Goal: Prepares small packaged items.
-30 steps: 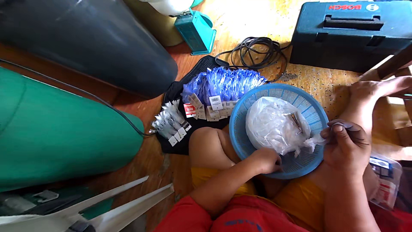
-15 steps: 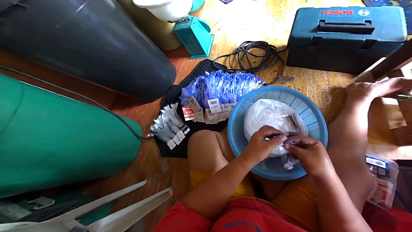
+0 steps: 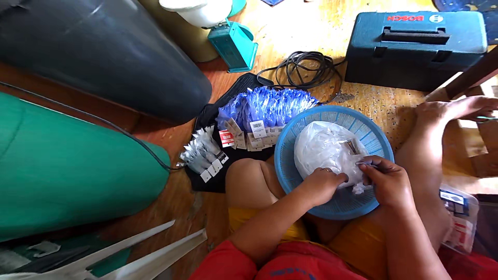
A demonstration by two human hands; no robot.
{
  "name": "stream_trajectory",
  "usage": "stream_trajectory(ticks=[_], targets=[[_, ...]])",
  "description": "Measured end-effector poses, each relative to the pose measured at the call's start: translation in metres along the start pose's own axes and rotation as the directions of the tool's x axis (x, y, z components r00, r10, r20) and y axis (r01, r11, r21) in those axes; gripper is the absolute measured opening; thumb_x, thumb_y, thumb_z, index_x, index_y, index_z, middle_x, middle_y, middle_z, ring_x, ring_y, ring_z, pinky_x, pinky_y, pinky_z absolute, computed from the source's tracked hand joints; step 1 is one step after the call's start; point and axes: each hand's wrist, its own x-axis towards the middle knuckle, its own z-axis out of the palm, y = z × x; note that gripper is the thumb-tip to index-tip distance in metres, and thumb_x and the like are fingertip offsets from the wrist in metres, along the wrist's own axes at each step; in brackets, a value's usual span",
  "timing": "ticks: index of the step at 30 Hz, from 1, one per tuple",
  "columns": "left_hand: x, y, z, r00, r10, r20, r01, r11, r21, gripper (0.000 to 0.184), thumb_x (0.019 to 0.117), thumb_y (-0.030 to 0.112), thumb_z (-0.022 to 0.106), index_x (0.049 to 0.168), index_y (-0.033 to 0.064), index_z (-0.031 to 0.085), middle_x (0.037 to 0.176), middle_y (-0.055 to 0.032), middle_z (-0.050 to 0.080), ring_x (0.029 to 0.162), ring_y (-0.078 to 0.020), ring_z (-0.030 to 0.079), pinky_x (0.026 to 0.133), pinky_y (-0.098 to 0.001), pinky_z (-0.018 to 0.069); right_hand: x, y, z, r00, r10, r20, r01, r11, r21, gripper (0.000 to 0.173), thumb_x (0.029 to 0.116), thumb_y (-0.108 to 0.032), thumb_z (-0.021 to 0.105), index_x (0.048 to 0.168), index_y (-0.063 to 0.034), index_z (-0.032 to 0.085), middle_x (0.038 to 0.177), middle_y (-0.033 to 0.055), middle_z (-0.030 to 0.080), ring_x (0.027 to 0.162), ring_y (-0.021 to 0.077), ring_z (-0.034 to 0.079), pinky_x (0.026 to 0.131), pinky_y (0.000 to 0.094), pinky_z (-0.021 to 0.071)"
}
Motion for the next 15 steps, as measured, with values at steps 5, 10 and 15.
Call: stream_trajectory(ticks=[5,10,15], targets=[[-0.017,0.002,-0.017,0.931,0.002,-0.365,-0.098,0.965,-0.244,0.021,0.1003,0.012,0.059,0.113,-0.0032,0.067,0.107,-0.0165,0.071,0.102,-0.0241,0.07,0.095,-0.038,0.0554,-0.001,-0.002,-0.001,1.0,0.013,-0.011,-0.013,1.0,0.002,0.009,0.0915,-0.002,0.069,0.097,-0.0063,0.074,0.083,-0.0017,0.073,0.056,0.0043,0.062,0.054,0.0207,0.0555],[-0.032,0.004,-0.026,0.905,-0.043,-0.422,-0.123,0.926,-0.357,0.023,0.0998,0.007,0.058,0.118,0.0004,0.072,0.116,-0.0159,0.07,0.096,-0.0164,0.069,0.088,-0.027,0.0571,-0.004,-0.006,0.006,0.988,-0.151,0.021,0.15,0.988,0.045,0.011,0.0932,-0.003,0.067,0.099,-0.0079,0.074,0.095,-0.0015,0.073,0.062,0.0046,0.064,0.056,0.0209,0.0568],[-0.03,0.011,-0.022,0.834,-0.085,-0.545,-0.167,0.903,-0.397,0.022,0.0991,0.011,0.062,0.111,-0.0006,0.075,0.109,-0.0155,0.072,0.097,-0.0154,0.07,0.087,-0.0255,0.0574,-0.011,-0.012,0.019,0.942,-0.275,0.193,0.248,0.957,0.149,0.01,0.0949,-0.007,0.069,0.101,-0.0099,0.076,0.105,-0.0001,0.072,0.069,0.0035,0.065,0.058,0.0196,0.0578]])
